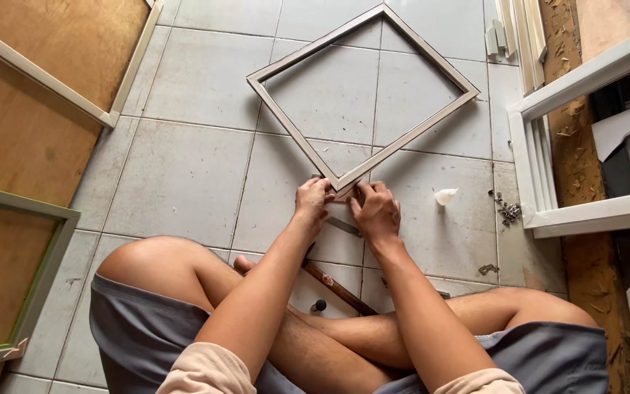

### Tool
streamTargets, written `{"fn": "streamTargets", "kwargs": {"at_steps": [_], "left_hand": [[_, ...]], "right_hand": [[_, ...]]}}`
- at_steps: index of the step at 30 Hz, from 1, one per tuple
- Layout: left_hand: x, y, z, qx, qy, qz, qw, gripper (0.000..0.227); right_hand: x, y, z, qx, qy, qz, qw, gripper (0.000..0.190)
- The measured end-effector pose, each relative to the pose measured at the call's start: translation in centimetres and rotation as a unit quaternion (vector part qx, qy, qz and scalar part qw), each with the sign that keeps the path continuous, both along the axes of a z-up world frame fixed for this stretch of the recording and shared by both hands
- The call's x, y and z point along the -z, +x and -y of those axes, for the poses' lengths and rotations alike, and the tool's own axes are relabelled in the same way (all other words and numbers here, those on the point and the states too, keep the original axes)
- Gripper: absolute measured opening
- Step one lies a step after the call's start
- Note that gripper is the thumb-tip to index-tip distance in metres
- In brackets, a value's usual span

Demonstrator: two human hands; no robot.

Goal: The person assembles a square picture frame by joining four metal pieces at the corners. They apply glue to the joints, secure them with a hammer and nails, and then place the completed frame against a wall.

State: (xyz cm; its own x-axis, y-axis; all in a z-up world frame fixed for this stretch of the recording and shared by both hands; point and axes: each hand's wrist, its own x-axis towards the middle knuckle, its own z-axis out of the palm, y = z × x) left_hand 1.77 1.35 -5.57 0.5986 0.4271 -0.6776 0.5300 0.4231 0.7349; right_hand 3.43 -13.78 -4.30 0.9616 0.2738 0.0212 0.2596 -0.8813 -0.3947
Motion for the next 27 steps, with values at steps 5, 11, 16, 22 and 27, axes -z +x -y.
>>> {"fn": "streamTargets", "kwargs": {"at_steps": [5,11,16,22,27], "left_hand": [[-0.5,-0.1,-0.1,-0.021,0.011,0.010,1.000,0.058],[-2.5,-0.9,0.6,0.012,0.135,-0.004,0.991,0.050],[0.5,-0.5,1.1,0.039,0.108,0.009,0.993,0.053],[-1.1,-1.2,0.6,0.004,0.148,-0.014,0.989,0.040],[0.6,-0.4,0.3,-0.001,0.131,0.002,0.991,0.039]], "right_hand": [[-0.3,-0.4,-0.2,0.000,0.010,0.008,1.000,0.035],[0.1,-0.5,-0.1,0.012,0.022,0.007,1.000,0.036],[0.0,-0.5,-0.1,0.011,0.021,0.016,1.000,0.036],[-3.0,0.5,-0.6,-0.003,0.052,-0.015,0.999,0.045],[-1.7,6.2,-0.4,-0.209,-0.149,0.083,0.963,0.055]]}}
